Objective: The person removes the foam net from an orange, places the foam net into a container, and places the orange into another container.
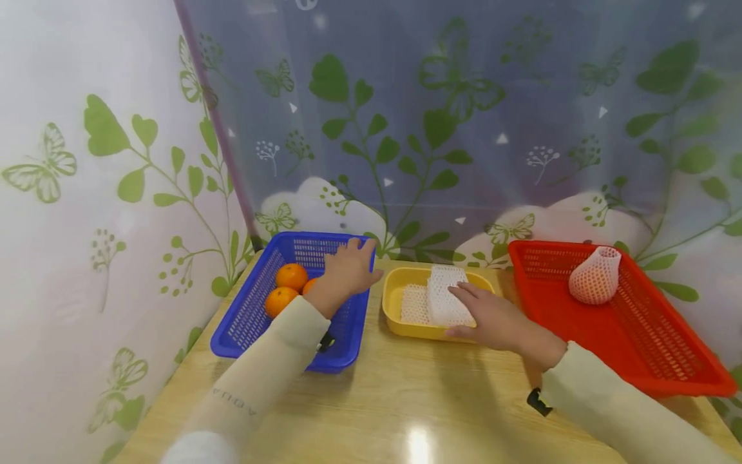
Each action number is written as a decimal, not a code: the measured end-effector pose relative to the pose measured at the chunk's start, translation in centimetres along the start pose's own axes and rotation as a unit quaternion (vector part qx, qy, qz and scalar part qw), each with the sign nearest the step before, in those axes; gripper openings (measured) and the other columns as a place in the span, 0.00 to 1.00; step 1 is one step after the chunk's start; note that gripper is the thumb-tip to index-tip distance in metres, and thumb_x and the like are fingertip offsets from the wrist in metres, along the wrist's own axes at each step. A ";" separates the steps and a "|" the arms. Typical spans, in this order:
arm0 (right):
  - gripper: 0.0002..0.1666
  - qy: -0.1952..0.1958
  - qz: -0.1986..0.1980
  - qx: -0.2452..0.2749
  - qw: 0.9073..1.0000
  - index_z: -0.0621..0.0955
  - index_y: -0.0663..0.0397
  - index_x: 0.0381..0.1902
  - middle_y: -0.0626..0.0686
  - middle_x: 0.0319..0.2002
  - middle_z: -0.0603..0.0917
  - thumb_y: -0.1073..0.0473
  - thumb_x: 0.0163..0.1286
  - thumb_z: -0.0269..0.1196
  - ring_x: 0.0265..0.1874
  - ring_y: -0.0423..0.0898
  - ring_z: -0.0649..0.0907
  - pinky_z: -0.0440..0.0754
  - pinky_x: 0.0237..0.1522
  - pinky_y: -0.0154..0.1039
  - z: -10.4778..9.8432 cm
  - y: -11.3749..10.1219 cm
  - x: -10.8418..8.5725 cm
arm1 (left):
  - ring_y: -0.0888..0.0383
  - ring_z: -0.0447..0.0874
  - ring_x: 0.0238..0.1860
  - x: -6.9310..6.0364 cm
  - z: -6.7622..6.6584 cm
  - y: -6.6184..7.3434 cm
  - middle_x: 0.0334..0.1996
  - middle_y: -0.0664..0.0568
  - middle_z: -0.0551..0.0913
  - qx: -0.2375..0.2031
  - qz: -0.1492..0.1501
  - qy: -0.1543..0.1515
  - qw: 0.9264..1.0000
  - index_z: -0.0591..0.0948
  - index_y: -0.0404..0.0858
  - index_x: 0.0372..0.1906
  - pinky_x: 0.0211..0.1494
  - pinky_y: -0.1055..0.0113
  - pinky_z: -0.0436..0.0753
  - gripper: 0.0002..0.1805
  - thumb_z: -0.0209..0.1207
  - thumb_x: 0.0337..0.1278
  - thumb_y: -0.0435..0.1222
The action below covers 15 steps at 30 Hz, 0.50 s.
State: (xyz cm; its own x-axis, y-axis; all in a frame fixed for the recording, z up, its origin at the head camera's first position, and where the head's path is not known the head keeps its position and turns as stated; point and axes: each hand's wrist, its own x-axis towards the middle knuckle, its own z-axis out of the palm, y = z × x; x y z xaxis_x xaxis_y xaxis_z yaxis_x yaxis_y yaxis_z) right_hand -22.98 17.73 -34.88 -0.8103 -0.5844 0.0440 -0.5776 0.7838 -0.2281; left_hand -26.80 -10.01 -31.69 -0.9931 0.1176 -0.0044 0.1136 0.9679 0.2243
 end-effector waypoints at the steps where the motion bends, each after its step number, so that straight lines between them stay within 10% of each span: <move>1: 0.50 -0.003 0.009 -0.001 1.000 0.64 0.65 0.70 0.69 0.69 0.64 0.38 0.62 0.65 0.63 0.68 0.69 0.69 0.60 0.64 -0.5 0.7 -0.3 | 0.38 0.65 0.66 -0.1 0.4 0.8 0.70 0.40 0.61 -0.006 0.007 0.002 1.000 0.60 0.52 0.73 0.63 0.33 0.64 0.35 0.57 0.64 0.52; 15: 0.65 -0.082 0.176 -0.055 0.979 0.58 0.83 0.66 0.84 0.63 0.58 0.27 0.59 0.60 0.60 0.78 0.64 0.66 0.57 0.71 -4.7 9.5 -3.5 | 0.46 0.68 0.67 -3.5 6.0 10.8 0.72 0.46 0.60 -0.124 0.111 0.013 0.986 0.58 0.57 0.74 0.59 0.43 0.73 0.40 0.59 0.59 0.58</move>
State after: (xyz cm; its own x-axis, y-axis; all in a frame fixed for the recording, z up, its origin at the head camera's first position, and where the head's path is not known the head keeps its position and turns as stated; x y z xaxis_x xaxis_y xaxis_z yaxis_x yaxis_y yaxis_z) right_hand -26.08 28.21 -32.61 -0.9397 -0.2919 -0.1782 -0.2790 0.9557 -0.0941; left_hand -21.91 1.41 -35.11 -0.9456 0.3110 0.0953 0.3197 0.8348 0.4481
